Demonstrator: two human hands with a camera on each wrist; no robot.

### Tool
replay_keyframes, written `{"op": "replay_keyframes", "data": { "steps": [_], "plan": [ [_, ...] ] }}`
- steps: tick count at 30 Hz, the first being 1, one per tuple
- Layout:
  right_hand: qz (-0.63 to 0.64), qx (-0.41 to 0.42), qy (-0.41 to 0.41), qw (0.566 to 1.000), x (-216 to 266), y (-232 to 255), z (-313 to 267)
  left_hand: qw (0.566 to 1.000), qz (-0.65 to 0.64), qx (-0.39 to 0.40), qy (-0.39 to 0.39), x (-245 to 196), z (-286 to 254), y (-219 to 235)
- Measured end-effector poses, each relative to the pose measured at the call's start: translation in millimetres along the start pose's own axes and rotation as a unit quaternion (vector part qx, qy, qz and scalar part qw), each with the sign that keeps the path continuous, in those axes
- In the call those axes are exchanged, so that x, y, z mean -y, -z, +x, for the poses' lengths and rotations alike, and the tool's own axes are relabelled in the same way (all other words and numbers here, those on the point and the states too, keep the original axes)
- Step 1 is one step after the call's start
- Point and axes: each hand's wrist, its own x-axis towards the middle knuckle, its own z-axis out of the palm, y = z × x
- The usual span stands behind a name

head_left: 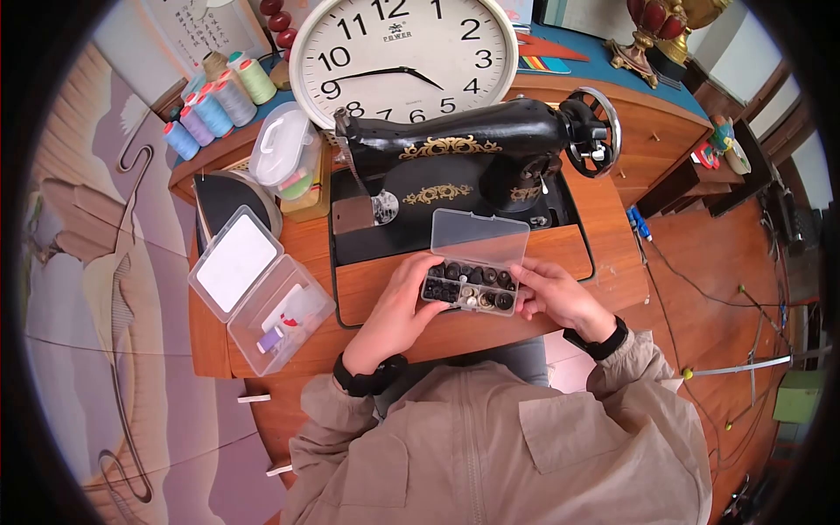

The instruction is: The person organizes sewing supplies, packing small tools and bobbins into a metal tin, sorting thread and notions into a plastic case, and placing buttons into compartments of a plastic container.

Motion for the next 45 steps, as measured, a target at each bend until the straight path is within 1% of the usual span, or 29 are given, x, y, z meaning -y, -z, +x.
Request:
{"op": "replay_keyframes", "data": {
  "steps": [2,4,6,8,9,10,12,14,16,17,18,19,20,21,22,24,25,27,30,32,33,35,36,38,39,41,42,44,45],
  "plan": [
    [-0.021,0.010,-0.040,0.999,12,-10,0,1.000,0.004,-0.002,-0.020,0,4,6],
    [-0.031,0.006,-0.030,0.999,17,-13,9,0.998,0.045,-0.012,-0.039,1,8,12],
    [-0.041,0.002,-0.019,0.999,21,-14,24,0.999,0.038,-0.001,-0.021,6,9,13],
    [-0.054,-0.025,0.060,0.996,25,-13,44,0.994,0.088,-0.066,-0.026,15,14,8],
    [-0.063,-0.045,0.080,0.994,27,-14,50,0.995,0.086,-0.051,-0.001,18,15,8],
    [-0.067,-0.042,0.081,0.994,28,-17,54,0.995,0.086,-0.055,-0.002,18,16,8],
    [-0.126,-0.061,0.173,0.975,30,-20,62,0.996,0.068,-0.054,0.022,18,18,4],
    [-0.149,-0.071,0.193,0.967,27,-24,68,0.997,0.051,-0.050,0.025,24,20,-1],
    [-0.281,-0.145,0.269,0.909,21,-33,71,0.998,0.042,-0.032,0.029,27,22,-7],
    [-0.332,-0.156,0.294,0.883,22,-39,67,0.999,0.037,-0.034,0.022,27,24,-9],
    [-0.333,-0.155,0.293,0.883,21,-40,68,0.998,0.036,-0.035,0.022,30,25,-12],
    [-0.427,-0.161,0.406,0.792,19,-39,70,0.998,0.041,-0.048,0.030,33,26,-16],
    [-0.508,-0.161,0.507,0.678,17,-39,71,0.996,0.046,-0.061,0.038,36,26,-19],
    [-0.507,-0.157,0.467,0.708,13,-39,68,0.996,0.045,-0.062,0.039,38,25,-21],
    [-0.507,-0.156,0.466,0.708,9,-38,67,0.996,0.049,-0.069,0.033,39,25,-23],
    [-0.546,-0.168,0.449,0.688,3,-36,64,0.995,0.053,-0.074,0.028,41,22,-26],
    [-0.546,-0.168,0.448,0.688,2,-35,62,0.994,0.068,-0.086,0.030,43,19,-28],
    [-0.567,-0.144,0.444,0.678,0,-34,57,0.992,0.082,-0.094,0.032,44,18,-29],
    [-0.570,-0.136,0.430,0.686,0,-35,53,0.992,0.071,-0.088,0.050,44,18,-27],
    [-0.566,-0.141,0.438,0.683,-1,-32,57,0.987,0.124,-0.096,0.027,46,18,-27],
    [-0.563,-0.145,0.447,0.680,-1,-31,58,0.987,0.125,-0.095,0.027,47,18,-26],
    [-0.564,-0.148,0.457,0.672,1,-30,59,0.995,0.034,-0.077,0.060,40,18,-23],
    [-0.566,-0.151,0.467,0.663,1,-30,59,0.995,0.035,-0.076,0.061,36,16,-22],
    [-0.551,-0.168,0.469,0.670,2,-30,58,0.992,0.099,-0.068,0.034,27,13,-20],
    [-0.537,-0.183,0.471,0.676,3,-30,58,0.992,0.100,-0.067,0.034,24,10,-20],
    [-0.519,-0.196,0.483,0.678,4,-31,57,0.988,0.148,-0.043,-0.018,21,5,-21],
    [-0.501,-0.209,0.494,0.679,5,-32,57,0.988,0.149,-0.042,-0.017,21,4,-22],
    [-0.492,-0.213,0.502,0.679,8,-34,52,0.971,0.236,0.007,-0.043,19,0,-25],
    [-0.483,-0.209,0.511,0.680,10,-34,50,0.973,0.226,-0.001,-0.043,22,-1,-29]
  ]
}}
